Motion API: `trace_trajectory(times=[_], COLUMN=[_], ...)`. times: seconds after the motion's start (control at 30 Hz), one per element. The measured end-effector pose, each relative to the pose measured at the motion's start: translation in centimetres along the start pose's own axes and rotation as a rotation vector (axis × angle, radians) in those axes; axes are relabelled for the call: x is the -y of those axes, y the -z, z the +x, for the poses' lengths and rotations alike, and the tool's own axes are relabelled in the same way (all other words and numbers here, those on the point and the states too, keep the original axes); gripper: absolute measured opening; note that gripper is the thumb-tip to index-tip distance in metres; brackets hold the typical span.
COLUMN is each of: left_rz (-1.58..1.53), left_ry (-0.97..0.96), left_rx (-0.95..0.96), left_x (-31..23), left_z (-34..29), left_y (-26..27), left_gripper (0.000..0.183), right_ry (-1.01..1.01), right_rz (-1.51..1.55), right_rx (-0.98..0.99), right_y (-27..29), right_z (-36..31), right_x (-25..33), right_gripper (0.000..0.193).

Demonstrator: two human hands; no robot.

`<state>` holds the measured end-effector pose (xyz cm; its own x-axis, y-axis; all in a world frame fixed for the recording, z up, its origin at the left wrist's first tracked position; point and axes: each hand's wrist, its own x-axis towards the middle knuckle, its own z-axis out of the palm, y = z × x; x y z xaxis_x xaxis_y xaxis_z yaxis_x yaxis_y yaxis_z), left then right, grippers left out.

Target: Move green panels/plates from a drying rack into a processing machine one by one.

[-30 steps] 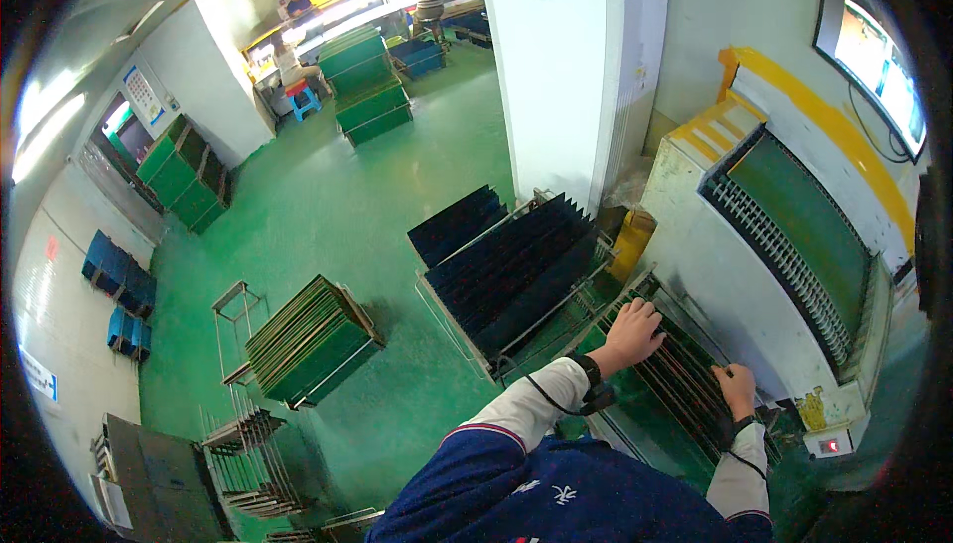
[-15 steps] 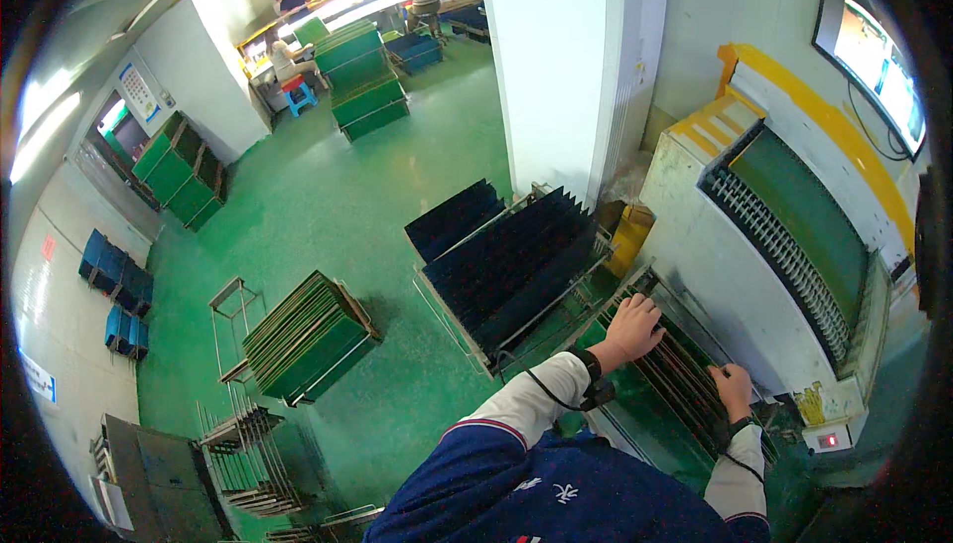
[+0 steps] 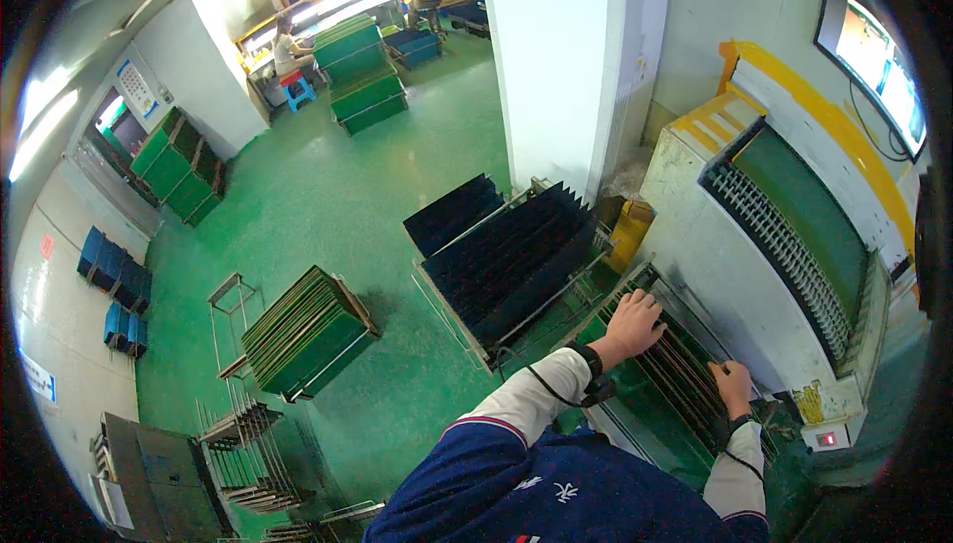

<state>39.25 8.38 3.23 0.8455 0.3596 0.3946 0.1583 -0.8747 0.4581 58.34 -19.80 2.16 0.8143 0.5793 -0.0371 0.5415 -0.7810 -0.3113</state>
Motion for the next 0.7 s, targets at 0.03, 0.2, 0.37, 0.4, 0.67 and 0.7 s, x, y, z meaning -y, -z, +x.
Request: trace_trajectory(times=[0.03,0.2,0.37,0.4,0.67,0.7], left_rz=[0.000,-0.006,-0.006,-0.010,-0.002,-0.002], left_ry=[0.009,0.019,0.022,0.026,0.025,0.021], left_rx=[0.007,0.002,0.007,0.011,0.005,-0.007], left_x=[0.0,-0.2,-0.3,-0.2,-0.2,-0.1], left_z=[0.0,0.1,0.2,0.1,0.3,0.2], left_y=[0.1,0.1,0.2,0.1,0.1,-0.1], left_gripper=[0.034,0.034,0.035,0.035,0.035,0.035], right_ry=[-0.001,0.048,0.028,0.018,0.078,0.079], right_rz=[-0.001,0.023,-0.009,0.004,0.027,0.039], right_rx=[0.007,-0.017,0.015,0.026,-0.032,-0.014], right_y=[0.0,-0.5,-0.9,-0.8,-0.8,-0.7], right_z=[0.0,0.3,0.8,0.8,0.8,0.9], right_x=[0.0,-0.9,-1.5,-1.4,-1.3,-1.1], right_gripper=[0.052,0.054,0.054,0.054,0.050,0.050])
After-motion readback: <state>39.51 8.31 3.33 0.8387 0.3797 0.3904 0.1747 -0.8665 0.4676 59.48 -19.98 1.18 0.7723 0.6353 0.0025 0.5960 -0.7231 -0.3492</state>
